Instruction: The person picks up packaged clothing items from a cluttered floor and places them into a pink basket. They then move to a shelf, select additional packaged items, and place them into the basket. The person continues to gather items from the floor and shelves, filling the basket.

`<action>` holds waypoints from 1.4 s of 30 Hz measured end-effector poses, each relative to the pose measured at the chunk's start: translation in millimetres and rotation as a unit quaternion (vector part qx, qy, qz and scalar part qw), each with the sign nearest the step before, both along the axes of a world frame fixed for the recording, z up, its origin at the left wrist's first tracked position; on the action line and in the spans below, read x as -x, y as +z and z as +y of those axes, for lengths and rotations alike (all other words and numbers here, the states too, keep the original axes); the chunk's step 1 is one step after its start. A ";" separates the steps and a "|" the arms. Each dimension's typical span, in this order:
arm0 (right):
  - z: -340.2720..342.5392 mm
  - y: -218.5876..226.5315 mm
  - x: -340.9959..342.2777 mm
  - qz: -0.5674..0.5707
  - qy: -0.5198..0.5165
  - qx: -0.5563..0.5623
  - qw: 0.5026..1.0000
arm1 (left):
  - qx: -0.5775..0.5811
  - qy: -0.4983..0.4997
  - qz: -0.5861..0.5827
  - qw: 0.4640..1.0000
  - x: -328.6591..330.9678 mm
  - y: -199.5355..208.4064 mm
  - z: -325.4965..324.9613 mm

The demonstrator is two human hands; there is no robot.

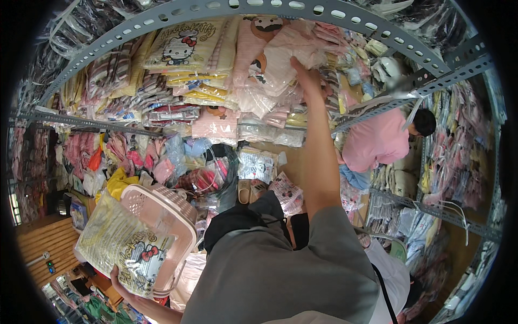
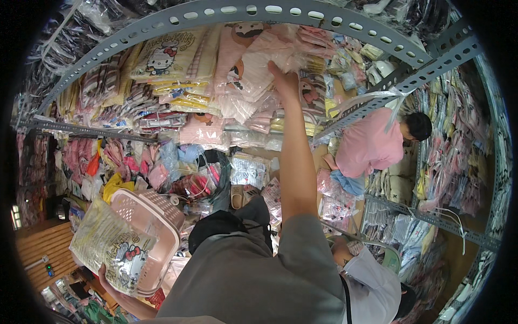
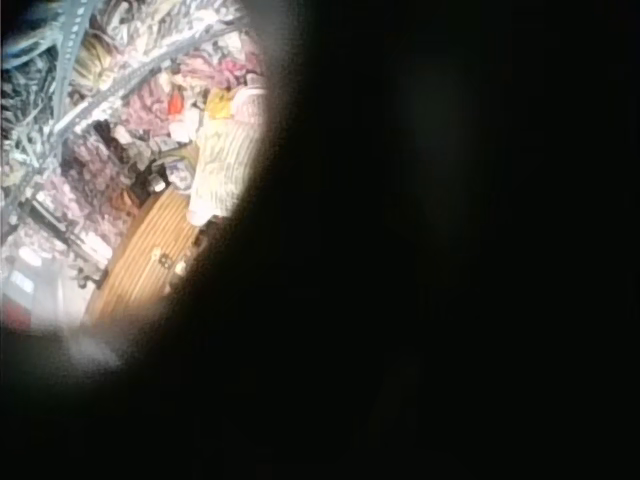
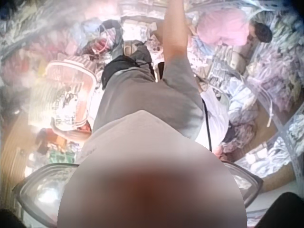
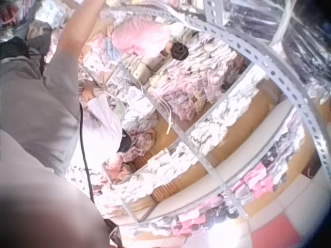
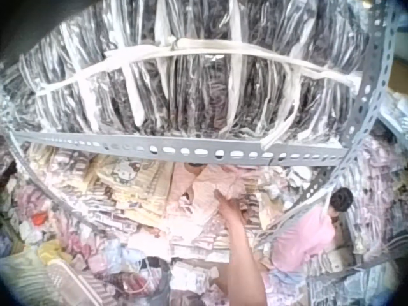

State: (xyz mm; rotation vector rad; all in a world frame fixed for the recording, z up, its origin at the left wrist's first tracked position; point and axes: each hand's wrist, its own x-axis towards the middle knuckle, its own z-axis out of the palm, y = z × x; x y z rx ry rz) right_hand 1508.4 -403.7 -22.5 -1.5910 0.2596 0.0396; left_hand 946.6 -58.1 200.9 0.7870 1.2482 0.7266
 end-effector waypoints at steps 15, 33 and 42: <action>168.2 114.6 107.3 -0.336 0.008 0.010 0.942 | -0.028 -0.029 0.016 0.999 -12.2 -16.9 -22.8; 177.8 135.1 123.3 -0.383 0.051 0.099 0.917 | -0.057 -0.034 0.024 0.997 2.7 -12.6 -22.7; 145.4 117.5 74.9 -0.241 0.124 0.101 0.957 | -0.023 -0.038 0.015 0.999 -12.3 -10.9 -39.2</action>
